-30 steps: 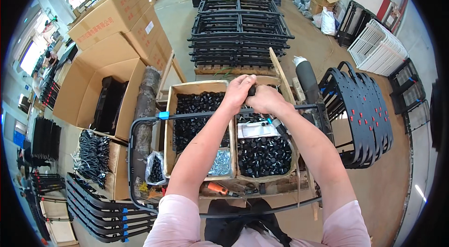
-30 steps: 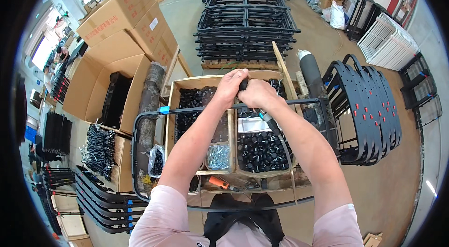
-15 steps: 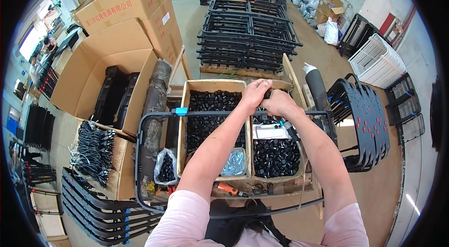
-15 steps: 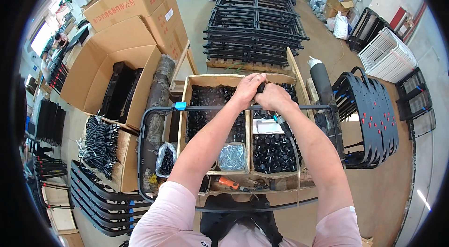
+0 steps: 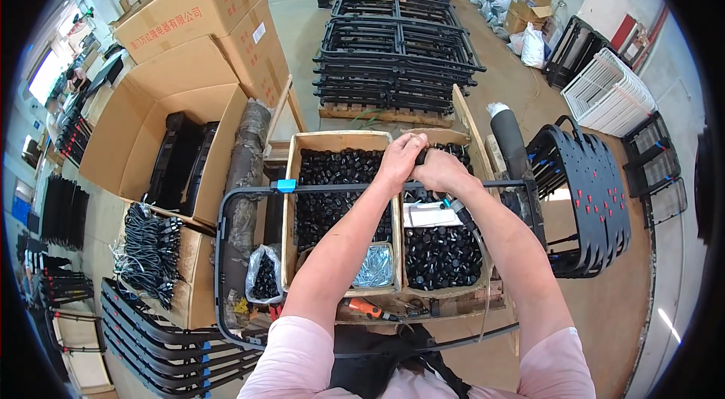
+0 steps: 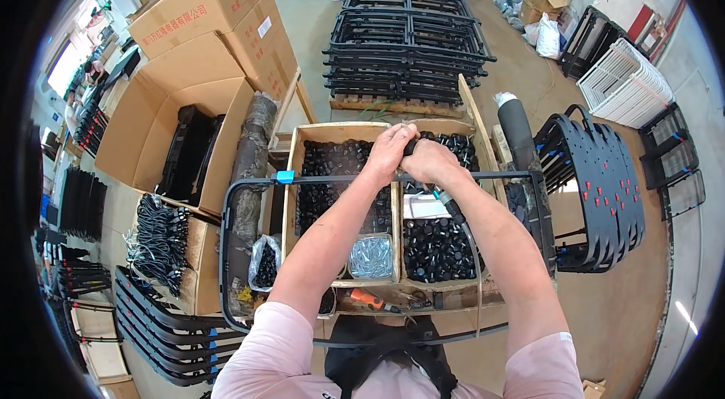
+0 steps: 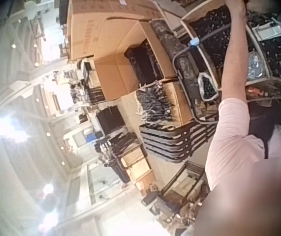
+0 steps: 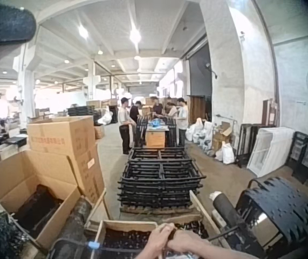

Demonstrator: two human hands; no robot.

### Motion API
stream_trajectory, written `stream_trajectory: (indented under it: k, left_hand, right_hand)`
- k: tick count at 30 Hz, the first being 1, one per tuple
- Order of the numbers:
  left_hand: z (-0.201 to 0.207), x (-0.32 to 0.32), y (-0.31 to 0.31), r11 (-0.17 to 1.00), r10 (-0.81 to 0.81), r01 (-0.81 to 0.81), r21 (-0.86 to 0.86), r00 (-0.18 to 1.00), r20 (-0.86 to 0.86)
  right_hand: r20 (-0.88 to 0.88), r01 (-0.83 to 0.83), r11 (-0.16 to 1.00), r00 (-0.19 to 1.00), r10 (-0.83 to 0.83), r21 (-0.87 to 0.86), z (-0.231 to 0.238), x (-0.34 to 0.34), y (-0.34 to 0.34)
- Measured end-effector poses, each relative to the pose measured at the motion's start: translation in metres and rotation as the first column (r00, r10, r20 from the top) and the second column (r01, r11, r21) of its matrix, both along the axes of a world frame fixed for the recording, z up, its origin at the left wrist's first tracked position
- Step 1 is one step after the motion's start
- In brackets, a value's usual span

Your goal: Assemble treadmill components by attaching plastic covers and securing wiring with ties and a pneumatic screwdriver.

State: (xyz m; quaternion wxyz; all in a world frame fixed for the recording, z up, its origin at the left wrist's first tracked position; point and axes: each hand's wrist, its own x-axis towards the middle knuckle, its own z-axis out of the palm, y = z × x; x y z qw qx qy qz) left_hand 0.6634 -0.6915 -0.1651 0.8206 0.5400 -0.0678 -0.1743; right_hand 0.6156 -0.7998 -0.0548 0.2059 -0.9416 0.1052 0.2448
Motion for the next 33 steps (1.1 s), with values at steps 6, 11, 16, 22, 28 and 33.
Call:
stream_trajectory:
  k: [6,11,16,22,28,33]
  left_hand:
    - [-0.003,-0.004,-0.003,1.0,-0.013,0.013,-0.007,1.0,-0.013]
    - [-0.002,-0.006,-0.001,1.0,-0.004,0.003,-0.029,1.0,-0.031]
    - [0.004,-0.003,-0.005,1.0,0.003,-0.003,-0.03,1.0,0.01]
    - [0.014,0.001,-0.004,0.999,0.014,-0.014,-0.032,1.0,0.017]
    - [0.038,-0.014,-0.002,0.996,-0.064,0.057,0.075,0.994,0.093]
    - [0.052,-0.103,-0.005,0.983,-0.179,0.181,-0.016,0.98,0.085]
  right_hand:
    - [-0.041,-0.02,0.999,0.999,0.021,0.04,-0.028,0.012,-0.016]
    - [-0.004,-0.078,0.992,0.997,0.078,0.1,-0.033,0.016,-0.012]
    - [0.004,-0.069,0.991,0.998,0.069,0.113,-0.038,0.023,-0.017]
    - [0.048,-0.045,0.991,0.998,0.039,0.123,-0.022,0.022,-0.014]
    - [0.089,0.008,0.981,0.996,-0.026,0.194,0.011,-0.015,-0.013]
    - [0.061,-0.041,0.998,0.997,0.044,-0.037,0.047,-0.107,-0.013]
